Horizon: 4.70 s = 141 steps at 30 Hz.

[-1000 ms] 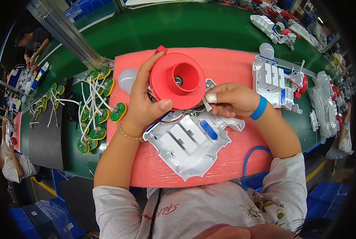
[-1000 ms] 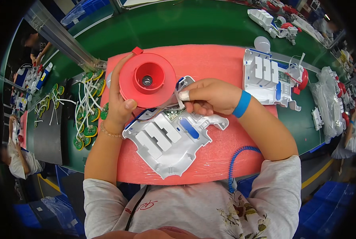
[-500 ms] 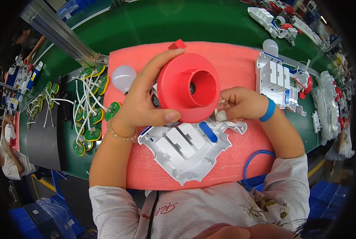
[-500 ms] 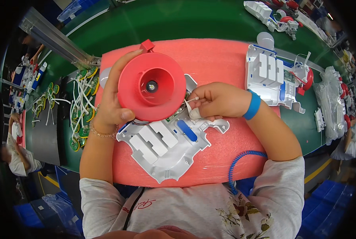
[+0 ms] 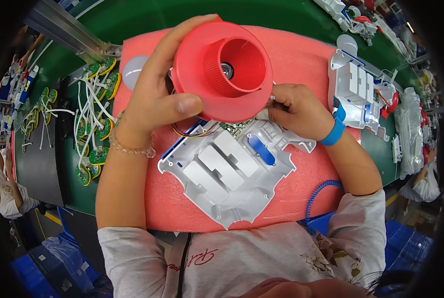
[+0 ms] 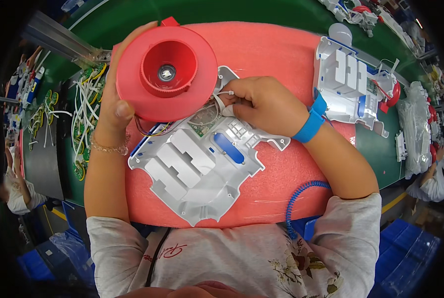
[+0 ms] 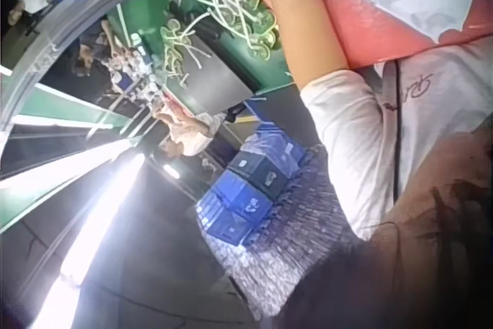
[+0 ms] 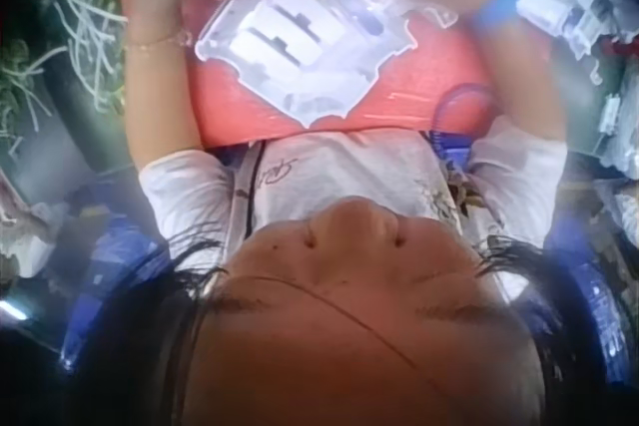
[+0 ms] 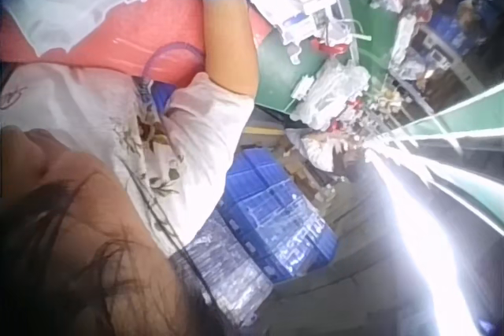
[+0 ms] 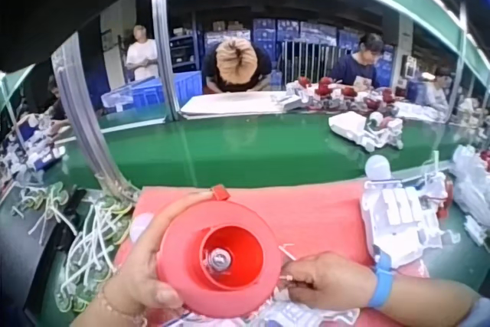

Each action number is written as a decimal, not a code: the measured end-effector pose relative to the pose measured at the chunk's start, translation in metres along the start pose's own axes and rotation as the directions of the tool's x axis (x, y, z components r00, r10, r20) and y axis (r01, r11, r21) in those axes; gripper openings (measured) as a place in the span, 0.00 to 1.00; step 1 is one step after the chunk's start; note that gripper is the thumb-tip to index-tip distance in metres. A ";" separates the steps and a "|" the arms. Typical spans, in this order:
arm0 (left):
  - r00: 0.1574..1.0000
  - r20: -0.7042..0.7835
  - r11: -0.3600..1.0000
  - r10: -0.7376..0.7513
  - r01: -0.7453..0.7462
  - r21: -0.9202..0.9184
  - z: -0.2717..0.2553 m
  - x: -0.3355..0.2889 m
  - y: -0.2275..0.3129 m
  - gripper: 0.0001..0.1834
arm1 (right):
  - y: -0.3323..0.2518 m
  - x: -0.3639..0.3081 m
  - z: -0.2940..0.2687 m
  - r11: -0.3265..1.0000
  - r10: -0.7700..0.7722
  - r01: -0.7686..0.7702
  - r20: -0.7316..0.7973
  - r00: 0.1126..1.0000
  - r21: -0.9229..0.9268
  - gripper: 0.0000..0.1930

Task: The person assembles a white and red electronic device on a pink foam mat. They insert a red circular component into the white housing, connect wires to a circuit board, and secure the parts together. The person handles multiple components including a yellow circular piece and a white plastic casing.

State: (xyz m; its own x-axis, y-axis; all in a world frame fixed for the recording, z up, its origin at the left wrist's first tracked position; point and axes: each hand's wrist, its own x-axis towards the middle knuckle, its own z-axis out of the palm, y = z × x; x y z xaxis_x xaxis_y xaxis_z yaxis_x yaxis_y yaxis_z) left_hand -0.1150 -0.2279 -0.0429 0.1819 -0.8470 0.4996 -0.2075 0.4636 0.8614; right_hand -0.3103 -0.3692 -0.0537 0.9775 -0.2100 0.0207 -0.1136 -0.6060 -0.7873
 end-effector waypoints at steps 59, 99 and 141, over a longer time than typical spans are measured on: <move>0.989 -0.089 0.987 -0.120 0.109 -0.121 0.002 -0.013 0.002 0.41 | -0.008 -0.003 0.002 0.866 -0.259 0.248 0.036 0.965 -0.433 0.08; 0.983 -0.165 0.997 -0.079 0.076 -0.021 0.006 -0.022 0.008 0.34 | -0.009 -0.004 0.016 0.881 -0.157 0.130 -0.022 0.987 -0.455 0.09; 0.981 0.078 0.959 0.177 -0.190 0.209 0.023 -0.001 0.011 0.41 | -0.039 -0.016 0.003 0.563 -0.141 0.366 0.349 0.926 -0.741 0.21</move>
State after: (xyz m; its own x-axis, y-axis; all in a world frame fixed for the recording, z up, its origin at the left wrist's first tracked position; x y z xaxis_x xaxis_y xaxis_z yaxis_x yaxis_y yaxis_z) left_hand -0.1393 -0.2282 -0.0362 0.0671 -0.7690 0.6358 -0.4346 0.5510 0.7124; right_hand -0.3209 -0.3401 -0.0247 0.9836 0.1592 -0.0850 0.1615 -0.9867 0.0207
